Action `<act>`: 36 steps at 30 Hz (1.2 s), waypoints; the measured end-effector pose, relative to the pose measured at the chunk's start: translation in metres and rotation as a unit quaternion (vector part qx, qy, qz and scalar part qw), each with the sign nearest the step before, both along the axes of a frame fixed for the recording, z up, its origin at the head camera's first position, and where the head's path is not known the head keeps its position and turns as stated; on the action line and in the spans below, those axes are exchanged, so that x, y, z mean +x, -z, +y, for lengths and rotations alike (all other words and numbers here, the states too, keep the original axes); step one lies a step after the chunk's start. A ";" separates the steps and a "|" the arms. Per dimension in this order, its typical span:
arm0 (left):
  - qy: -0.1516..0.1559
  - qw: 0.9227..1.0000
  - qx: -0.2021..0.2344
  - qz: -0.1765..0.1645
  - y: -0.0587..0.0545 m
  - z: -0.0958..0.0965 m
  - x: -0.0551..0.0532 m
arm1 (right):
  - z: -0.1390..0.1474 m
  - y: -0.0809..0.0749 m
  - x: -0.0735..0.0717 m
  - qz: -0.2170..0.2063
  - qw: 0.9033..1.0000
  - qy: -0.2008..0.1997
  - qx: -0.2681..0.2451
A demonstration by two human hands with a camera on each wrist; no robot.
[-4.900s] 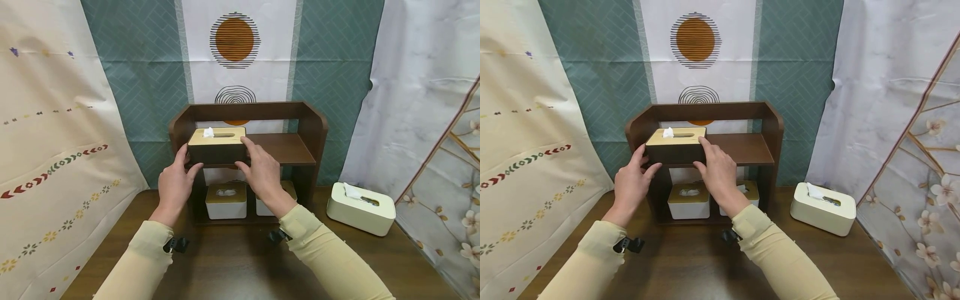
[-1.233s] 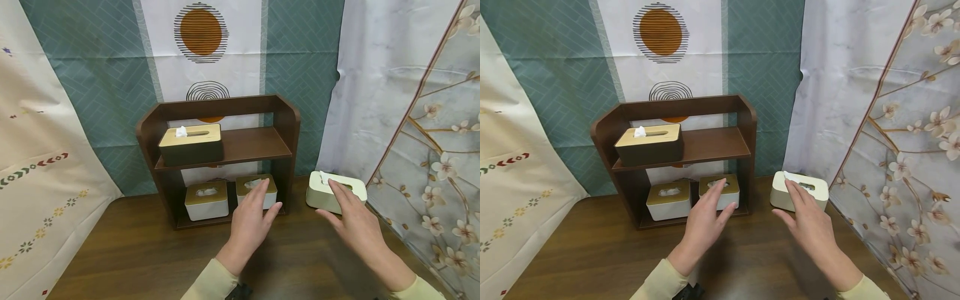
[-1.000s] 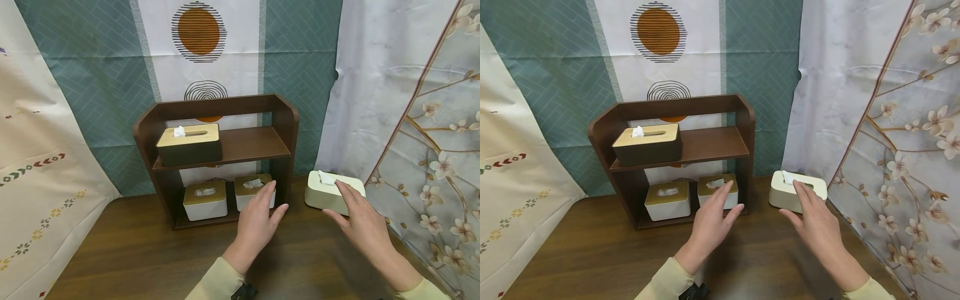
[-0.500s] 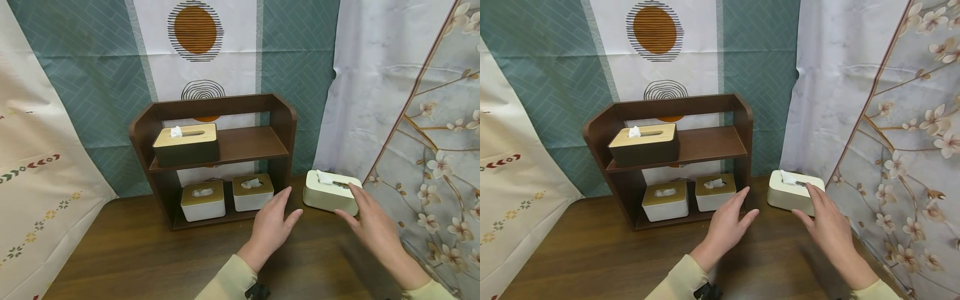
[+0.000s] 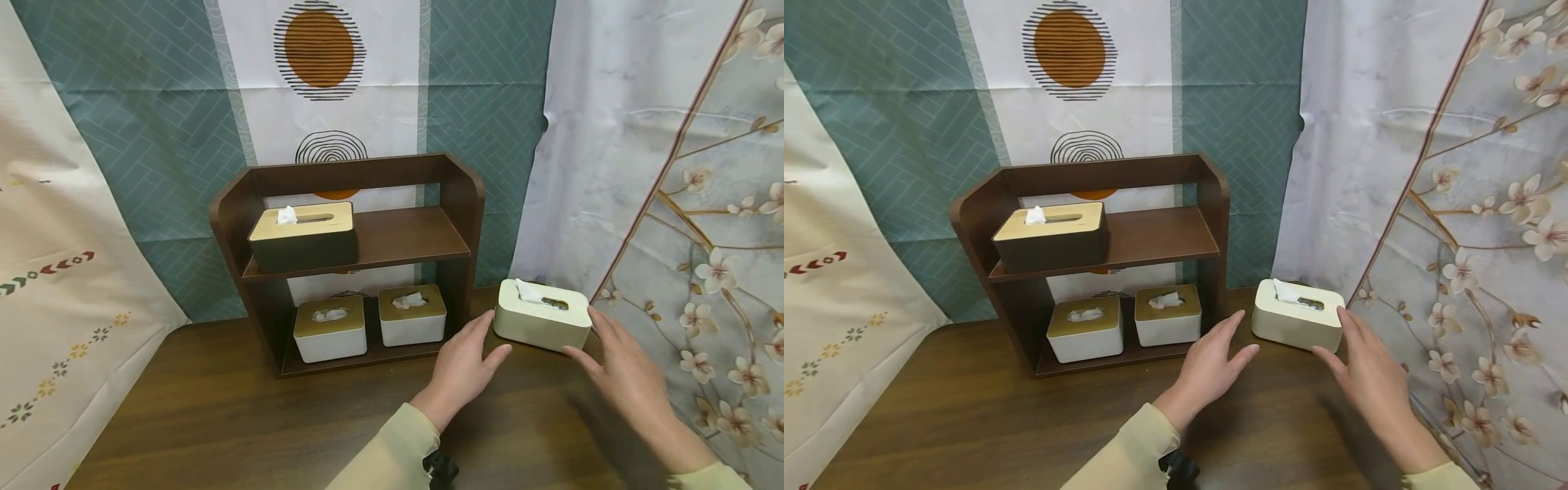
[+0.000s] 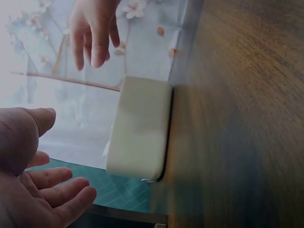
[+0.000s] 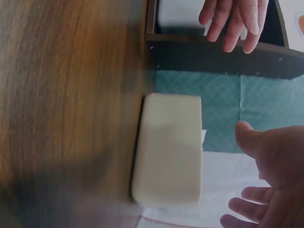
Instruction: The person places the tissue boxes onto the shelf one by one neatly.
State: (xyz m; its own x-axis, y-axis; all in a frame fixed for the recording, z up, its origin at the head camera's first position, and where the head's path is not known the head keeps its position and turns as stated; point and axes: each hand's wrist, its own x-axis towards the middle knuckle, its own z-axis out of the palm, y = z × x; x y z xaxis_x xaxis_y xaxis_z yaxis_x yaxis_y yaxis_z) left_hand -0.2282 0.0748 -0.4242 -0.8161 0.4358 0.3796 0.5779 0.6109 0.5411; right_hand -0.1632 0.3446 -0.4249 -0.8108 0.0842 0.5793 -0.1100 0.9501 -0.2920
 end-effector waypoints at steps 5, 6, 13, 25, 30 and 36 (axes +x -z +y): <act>0.005 1.000 0.012 -0.020 0.005 0.012 -0.010 | 0.007 0.005 0.000 -0.010 1.000 0.005 -0.010; 0.006 1.000 0.017 -0.024 0.006 0.015 -0.012 | 0.008 0.006 0.000 -0.011 1.000 0.006 -0.011; -0.003 0.999 0.030 -0.039 0.012 0.029 -0.027 | 0.016 0.011 -0.002 -0.024 1.000 0.012 -0.015; -0.023 0.998 0.020 -0.062 0.024 0.052 -0.050 | 0.030 0.019 -0.015 -0.081 0.996 0.011 -0.031; -0.027 0.997 0.057 -0.048 0.050 0.065 -0.067 | 0.032 0.022 -0.020 -0.112 0.992 0.018 -0.048; -0.025 0.995 0.060 -0.075 0.049 0.066 -0.071 | 0.038 0.025 -0.030 -0.128 0.990 0.017 -0.066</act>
